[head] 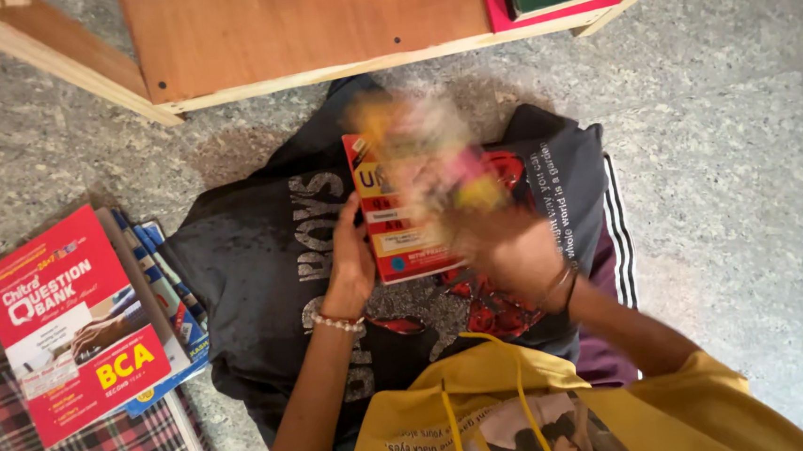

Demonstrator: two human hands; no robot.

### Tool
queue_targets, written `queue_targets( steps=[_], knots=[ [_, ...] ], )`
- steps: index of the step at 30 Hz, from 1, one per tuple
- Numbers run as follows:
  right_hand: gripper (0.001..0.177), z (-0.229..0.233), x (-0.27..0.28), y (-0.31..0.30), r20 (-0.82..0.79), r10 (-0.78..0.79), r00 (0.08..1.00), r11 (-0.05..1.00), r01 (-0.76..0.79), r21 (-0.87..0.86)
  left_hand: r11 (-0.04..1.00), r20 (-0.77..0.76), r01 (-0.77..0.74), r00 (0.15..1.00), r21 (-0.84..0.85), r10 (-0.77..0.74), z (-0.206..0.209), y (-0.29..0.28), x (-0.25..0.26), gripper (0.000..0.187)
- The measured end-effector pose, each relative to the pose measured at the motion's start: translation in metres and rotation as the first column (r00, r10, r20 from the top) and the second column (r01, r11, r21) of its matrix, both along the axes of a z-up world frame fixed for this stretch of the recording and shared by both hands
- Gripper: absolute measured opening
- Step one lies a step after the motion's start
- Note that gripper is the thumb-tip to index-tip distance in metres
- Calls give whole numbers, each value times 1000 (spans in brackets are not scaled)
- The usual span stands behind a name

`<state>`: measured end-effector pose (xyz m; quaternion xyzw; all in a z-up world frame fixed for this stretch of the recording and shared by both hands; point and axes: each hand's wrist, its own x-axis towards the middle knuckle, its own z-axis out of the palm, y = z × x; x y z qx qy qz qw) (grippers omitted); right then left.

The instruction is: The person sits on the floor and wipes a wooden shelf with a cloth. They remove books and pens from the shelf, wipe the pens, and then wipe the shelf surface. The person places the books and pens back on the shelf.

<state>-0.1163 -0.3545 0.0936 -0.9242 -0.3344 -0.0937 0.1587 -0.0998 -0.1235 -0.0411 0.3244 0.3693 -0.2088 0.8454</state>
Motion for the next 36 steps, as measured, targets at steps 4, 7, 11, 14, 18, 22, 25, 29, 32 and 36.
queue_targets(
  steps=[4,7,11,14,18,22,25,29,32,36],
  knots=[
    [35,-26,23,-10,-199,31,980,995,-12,97,993,185,77,978,86,-92,-8,-2,-10,55],
    [50,-64,126,-54,52,-253,966,967,252,17,980,199,91,972,177,-126,-14,-5,-10,65],
    [94,-85,244,-111,132,-600,789,691,594,-411,964,222,93,964,249,-150,-29,-6,-10,67],
    [77,-104,246,-133,286,-458,842,781,535,-322,964,281,69,949,258,-143,-38,-6,-11,64],
    [48,-116,213,-119,511,-352,784,812,527,-251,982,234,26,970,190,-71,-40,-6,-14,38],
    [37,-94,181,-106,529,-263,807,838,463,-289,991,177,-15,984,136,-10,-38,-6,-5,32],
    [35,-78,149,-91,511,-138,849,878,343,-334,994,156,-43,987,100,28,-41,-6,-7,33],
    [78,-57,135,-66,373,-157,914,914,278,-295,995,107,11,994,98,-22,-36,-4,-7,33],
    [79,-60,148,-54,459,-175,871,878,349,-328,997,108,24,994,75,-32,-31,-2,-8,32],
    [49,-64,144,-60,458,-156,875,885,330,-328,999,95,11,995,53,-16,-39,-2,-11,37]
  ],
)
